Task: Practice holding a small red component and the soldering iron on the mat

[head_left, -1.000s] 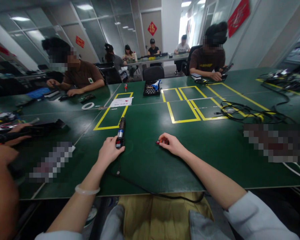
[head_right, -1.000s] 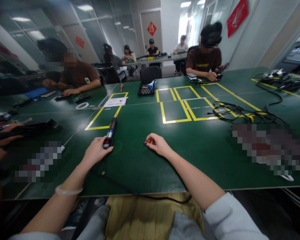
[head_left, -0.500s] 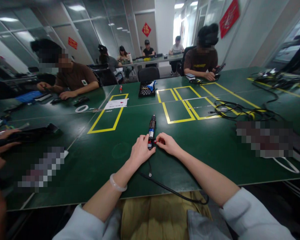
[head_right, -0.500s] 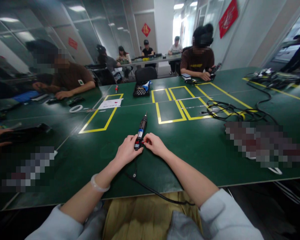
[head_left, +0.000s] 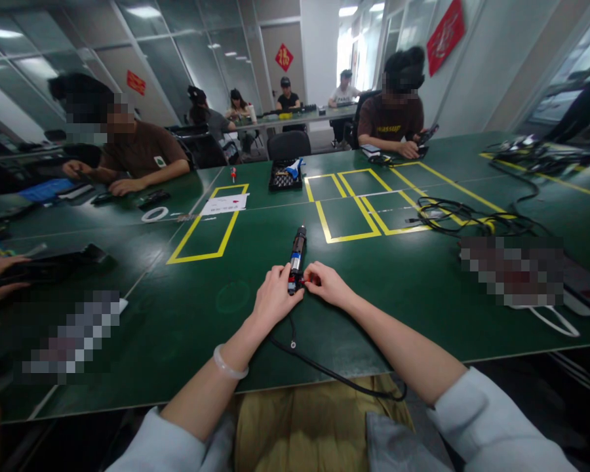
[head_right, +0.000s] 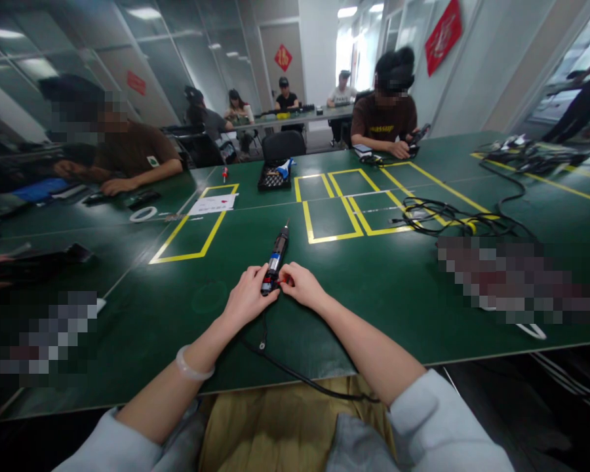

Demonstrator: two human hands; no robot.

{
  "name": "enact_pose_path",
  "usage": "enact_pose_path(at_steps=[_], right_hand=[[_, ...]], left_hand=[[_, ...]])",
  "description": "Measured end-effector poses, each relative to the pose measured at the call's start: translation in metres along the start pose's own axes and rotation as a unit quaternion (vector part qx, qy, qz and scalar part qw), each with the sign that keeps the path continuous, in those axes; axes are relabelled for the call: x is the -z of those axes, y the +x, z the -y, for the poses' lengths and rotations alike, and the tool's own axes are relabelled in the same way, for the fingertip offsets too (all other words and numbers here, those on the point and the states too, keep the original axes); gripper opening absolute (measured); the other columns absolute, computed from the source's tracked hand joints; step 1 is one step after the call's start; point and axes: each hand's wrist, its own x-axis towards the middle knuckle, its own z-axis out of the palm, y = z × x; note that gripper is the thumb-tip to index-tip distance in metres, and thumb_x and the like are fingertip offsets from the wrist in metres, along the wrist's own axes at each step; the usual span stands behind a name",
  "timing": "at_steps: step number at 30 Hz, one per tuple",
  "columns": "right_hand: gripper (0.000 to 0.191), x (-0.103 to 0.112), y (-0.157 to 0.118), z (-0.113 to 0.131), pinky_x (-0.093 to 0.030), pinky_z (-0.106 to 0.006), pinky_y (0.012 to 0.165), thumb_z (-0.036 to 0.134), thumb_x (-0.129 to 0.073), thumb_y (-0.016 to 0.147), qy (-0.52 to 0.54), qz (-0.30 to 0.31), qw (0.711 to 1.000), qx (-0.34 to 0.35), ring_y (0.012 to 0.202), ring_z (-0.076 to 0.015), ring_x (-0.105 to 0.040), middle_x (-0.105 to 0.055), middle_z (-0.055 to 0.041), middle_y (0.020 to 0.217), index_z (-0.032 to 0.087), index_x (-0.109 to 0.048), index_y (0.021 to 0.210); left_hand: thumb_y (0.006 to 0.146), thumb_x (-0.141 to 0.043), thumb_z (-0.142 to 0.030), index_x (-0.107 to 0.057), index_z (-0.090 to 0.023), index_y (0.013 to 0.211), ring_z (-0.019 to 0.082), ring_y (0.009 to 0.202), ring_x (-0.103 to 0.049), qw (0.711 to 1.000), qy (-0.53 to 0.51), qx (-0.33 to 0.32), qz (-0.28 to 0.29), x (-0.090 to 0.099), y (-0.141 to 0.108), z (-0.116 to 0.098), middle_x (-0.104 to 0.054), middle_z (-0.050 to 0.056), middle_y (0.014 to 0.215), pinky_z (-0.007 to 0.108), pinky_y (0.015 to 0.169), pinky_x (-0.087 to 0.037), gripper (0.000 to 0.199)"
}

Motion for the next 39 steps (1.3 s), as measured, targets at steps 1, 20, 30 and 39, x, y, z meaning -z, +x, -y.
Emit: enact_pose_path(at_steps=[1, 20, 30, 39], right_hand=[[0.009, 0.0002, -0.0001, -0.0002, -0.038, -0.022, 0.063, 0.01, -0.056, 0.077, -0.004, 0.003, 1.0, 0.0, 0.063, -0.0103, -0.047, -0.046, 0.002, 0.078, 0.018, -0.053, 0.079], [0.006, 0.0014, 0.0005, 0.0014, -0.04, -0.023, 0.069, 0.013, -0.061, 0.081, -0.015, 0.023, 1.0, 0.006, 0.07, -0.0113, -0.049, -0.048, -0.0001, 0.084, 0.018, -0.059, 0.08], [0.005, 0.0003, 0.0006, 0.0045, -0.043, -0.024, 0.067, 0.016, -0.065, 0.081, -0.018, -0.008, 1.0, -0.003, 0.068, -0.0119, -0.054, -0.058, -0.0021, 0.079, 0.017, -0.07, 0.082], [0.012, -0.0007, -0.0024, 0.0064, -0.043, -0.023, 0.065, 0.025, -0.062, 0.084, 0.007, -0.019, 1.0, 0.004, 0.065, -0.0115, -0.056, -0.066, -0.002, 0.08, 0.017, -0.068, 0.091]], left_hand=[[0.079, -0.056, -0.046, -0.036, -0.023, 0.138, 0.026, 0.108, -0.05, 1.0, 0.001, -0.001, -0.002, -0.0003, -0.0001, 0.0, -0.049, 0.011, 0.121, 0.033, 0.078, -0.047, 0.066], [0.08, -0.054, -0.048, -0.033, -0.019, 0.141, 0.028, 0.106, -0.05, 1.0, 0.012, 0.0, -0.027, -0.0071, -0.0014, -0.0043, -0.048, 0.014, 0.12, 0.036, 0.082, -0.045, 0.071], [0.082, -0.05, -0.05, -0.033, -0.019, 0.141, 0.028, 0.103, -0.051, 0.999, 0.034, 0.0, -0.024, -0.0046, -0.0011, -0.0071, -0.049, 0.014, 0.119, 0.034, 0.077, -0.045, 0.069], [0.087, -0.043, -0.052, -0.032, -0.02, 0.142, 0.026, 0.096, -0.052, 0.995, 0.102, 0.005, -0.014, 0.0002, 0.0054, -0.0068, -0.051, 0.012, 0.111, 0.033, 0.074, -0.043, 0.065]])
